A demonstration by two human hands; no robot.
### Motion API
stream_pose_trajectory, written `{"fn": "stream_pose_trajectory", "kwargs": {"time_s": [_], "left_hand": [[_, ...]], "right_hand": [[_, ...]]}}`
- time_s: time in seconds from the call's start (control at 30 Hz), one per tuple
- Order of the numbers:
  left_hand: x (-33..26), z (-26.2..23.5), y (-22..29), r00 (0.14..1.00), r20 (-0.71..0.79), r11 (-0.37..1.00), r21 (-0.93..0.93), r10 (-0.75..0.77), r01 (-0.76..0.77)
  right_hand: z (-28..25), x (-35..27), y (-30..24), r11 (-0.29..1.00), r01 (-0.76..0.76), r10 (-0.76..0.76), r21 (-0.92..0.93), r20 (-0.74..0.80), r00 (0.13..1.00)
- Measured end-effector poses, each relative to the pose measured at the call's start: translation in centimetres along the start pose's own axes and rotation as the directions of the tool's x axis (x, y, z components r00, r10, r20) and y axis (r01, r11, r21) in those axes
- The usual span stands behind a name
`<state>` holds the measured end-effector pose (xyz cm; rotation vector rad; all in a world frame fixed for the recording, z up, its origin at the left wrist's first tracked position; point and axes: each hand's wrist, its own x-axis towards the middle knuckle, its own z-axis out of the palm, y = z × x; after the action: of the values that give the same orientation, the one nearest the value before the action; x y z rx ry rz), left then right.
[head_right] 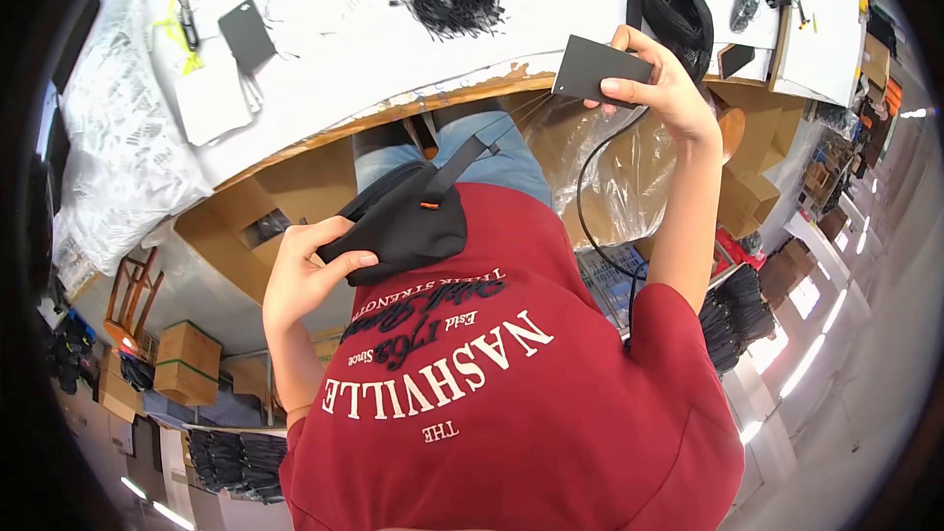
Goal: Inspecting and labeling small black pouches at a manufacturing workstation.
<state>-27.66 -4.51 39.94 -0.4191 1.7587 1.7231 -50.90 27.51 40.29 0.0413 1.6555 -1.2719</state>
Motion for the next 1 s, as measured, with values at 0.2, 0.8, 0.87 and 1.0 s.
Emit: {"fn": "stream_pose_trajectory", "kwargs": {"time_s": [0.2, 0.8, 0.87, 1.0], "left_hand": [[2.2, 4.7, -1.5, 0.986, 0.130, 0.990, -0.110, 0.100, -0.086], [-3.8, 18.8, -4.5, 0.919, -0.043, 0.851, 0.397, 0.392, -0.344], [-4.3, 19.4, -4.2, 0.915, -0.026, 0.831, 0.429, 0.403, -0.354], [-4.2, 20.6, -3.2, 0.927, 0.019, 0.796, 0.506, 0.375, -0.333]], "right_hand": [[-3.2, -0.4, 6.3, 0.916, 0.272, -0.154, 0.295, -0.369, 0.917], [8.6, -7.1, 20.0, 0.279, -0.054, -0.277, 0.959, 0.135, 0.952], [8.9, -8.4, 22.2, 0.273, -0.045, -0.206, 0.961, 0.104, 0.973], [11.0, -11.1, 23.4, 0.144, 0.006, 0.055, 0.990, -0.014, 0.998]]}}
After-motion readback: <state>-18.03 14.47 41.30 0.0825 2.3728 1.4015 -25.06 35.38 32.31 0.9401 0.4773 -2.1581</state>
